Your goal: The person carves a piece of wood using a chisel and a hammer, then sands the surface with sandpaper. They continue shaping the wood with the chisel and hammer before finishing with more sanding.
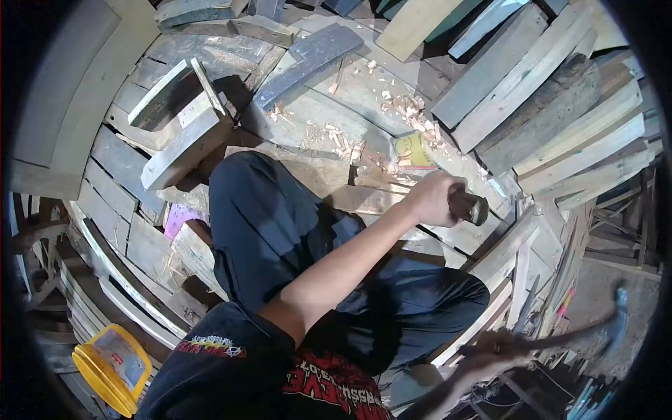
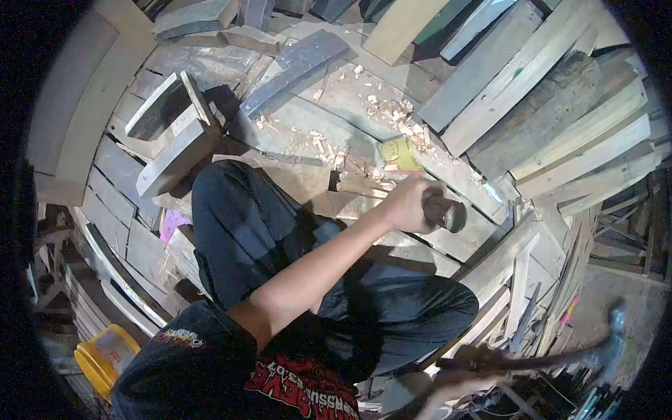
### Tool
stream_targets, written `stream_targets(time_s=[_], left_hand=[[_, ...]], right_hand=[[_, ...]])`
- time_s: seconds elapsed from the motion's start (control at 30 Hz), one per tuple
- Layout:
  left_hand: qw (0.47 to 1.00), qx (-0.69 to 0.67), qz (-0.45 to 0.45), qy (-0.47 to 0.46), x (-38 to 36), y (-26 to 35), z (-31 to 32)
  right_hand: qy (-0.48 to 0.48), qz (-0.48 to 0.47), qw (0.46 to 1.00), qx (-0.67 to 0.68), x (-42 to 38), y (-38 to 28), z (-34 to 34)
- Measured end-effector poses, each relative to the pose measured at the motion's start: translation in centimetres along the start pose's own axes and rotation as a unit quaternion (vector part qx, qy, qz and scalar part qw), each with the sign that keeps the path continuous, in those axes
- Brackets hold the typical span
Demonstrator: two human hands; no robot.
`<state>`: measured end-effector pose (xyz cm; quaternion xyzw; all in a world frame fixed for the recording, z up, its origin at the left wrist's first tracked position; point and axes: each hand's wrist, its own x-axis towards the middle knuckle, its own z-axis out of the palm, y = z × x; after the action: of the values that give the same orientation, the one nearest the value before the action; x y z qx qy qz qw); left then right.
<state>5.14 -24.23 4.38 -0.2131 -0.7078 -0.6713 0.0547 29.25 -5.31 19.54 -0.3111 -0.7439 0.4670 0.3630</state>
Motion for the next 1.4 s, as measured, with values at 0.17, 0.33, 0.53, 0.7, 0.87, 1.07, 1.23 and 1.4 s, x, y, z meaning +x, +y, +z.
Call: stream_targets(time_s=[0.17, 0.33, 0.53, 0.7, 0.87, 1.07, 1.23, 1.4], left_hand=[[0.999, -0.015, -0.005, 0.029, -0.4, 0.3, 0.9], [0.999, 0.015, -0.007, 0.028, -0.4, 0.0, 0.8], [0.999, 0.023, -0.038, -0.016, -0.1, 0.1, 0.1], [0.999, 0.022, -0.014, 0.026, -0.5, -1.0, 1.0], [0.998, 0.031, 0.029, 0.037, -1.7, -1.4, 1.7], [0.998, 0.058, -0.028, 0.009, -0.9, -1.1, 0.9], [0.999, 0.048, -0.003, 0.024, -0.8, -2.1, 1.2], [0.999, 0.048, -0.012, -0.002, -1.5, -1.8, 1.6]], right_hand=[[-0.216, -0.013, 0.919, -0.33, -2.6, 6.1, -2.2], [-0.119, 0.037, 0.971, -0.202, 1.0, -2.1, -2.2], [0.068, 0.003, 0.997, -0.027, -0.5, -6.4, 2.0], [-0.289, -0.036, 0.887, -0.36, -2.2, 4.4, -0.3], [-0.088, 0.205, 0.946, -0.235, -0.5, 1.4, -2.4], [0.048, 0.018, 0.999, -0.011, 1.7, -3.9, -0.6], [-0.159, -0.26, 0.884, -0.354, -0.3, 8.2, -0.8], [-0.213, 0.024, 0.958, -0.191, -0.3, 6.4, -1.9]])
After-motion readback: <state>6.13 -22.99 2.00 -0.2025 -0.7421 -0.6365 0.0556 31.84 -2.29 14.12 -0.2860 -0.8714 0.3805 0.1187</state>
